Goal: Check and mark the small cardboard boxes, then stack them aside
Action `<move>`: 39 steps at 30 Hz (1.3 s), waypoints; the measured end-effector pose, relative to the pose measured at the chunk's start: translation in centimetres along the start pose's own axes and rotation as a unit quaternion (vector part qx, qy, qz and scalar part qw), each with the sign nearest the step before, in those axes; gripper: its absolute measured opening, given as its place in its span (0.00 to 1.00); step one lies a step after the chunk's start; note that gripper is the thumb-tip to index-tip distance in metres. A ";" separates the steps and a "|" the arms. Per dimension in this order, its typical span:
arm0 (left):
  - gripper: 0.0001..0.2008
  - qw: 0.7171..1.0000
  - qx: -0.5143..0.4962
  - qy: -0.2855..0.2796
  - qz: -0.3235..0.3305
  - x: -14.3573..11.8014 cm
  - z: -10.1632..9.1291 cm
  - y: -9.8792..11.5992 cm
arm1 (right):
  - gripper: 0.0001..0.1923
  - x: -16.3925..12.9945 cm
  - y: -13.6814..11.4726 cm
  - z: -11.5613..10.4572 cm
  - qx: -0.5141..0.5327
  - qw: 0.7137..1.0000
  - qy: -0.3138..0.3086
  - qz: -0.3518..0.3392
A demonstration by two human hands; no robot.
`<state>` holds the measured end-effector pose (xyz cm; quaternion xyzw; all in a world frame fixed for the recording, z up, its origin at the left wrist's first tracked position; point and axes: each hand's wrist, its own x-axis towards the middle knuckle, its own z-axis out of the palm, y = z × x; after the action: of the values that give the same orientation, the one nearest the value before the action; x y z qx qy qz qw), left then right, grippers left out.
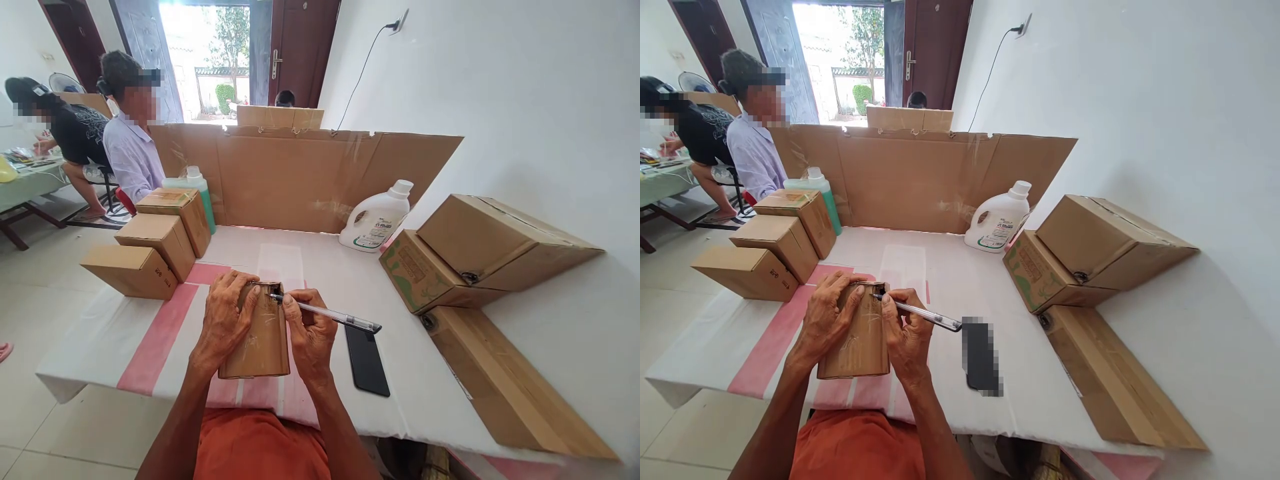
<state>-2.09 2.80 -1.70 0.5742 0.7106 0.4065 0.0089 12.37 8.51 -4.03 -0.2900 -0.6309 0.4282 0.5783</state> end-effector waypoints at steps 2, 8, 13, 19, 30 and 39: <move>0.11 1.000 -0.001 -0.002 -0.004 0.1 0.0 0.0 | 0.11 0.0 0.0 -0.2 -0.006 1.000 0.000 0.004; 0.11 1.000 0.001 0.000 -0.008 0.3 0.1 -0.1 | 0.13 0.4 -0.3 -1.3 -0.058 0.998 0.004 0.002; 0.13 1.000 0.009 0.000 -0.007 0.3 0.1 -0.1 | 0.13 0.7 -0.7 -1.8 -0.098 0.995 0.015 -0.021; 0.12 1.000 0.018 0.004 -0.005 0.3 0.0 -0.2 | 0.13 1.2 -0.4 -2.3 -0.090 0.994 0.059 -0.024; 0.15 0.998 0.064 0.001 0.028 0.4 -0.9 -0.2 | 0.12 7.3 9.3 -5.2 -0.480 0.782 -0.214 0.336; 0.21 0.996 0.092 0.008 0.019 0.8 -0.7 -0.7 | 0.22 5.1 10.7 -5.9 -0.477 0.758 -0.234 0.379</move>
<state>-3.25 3.04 -1.33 0.5830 0.7339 0.3439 -0.0570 15.96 19.08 -11.13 -0.6347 -0.7075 0.3106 -0.0095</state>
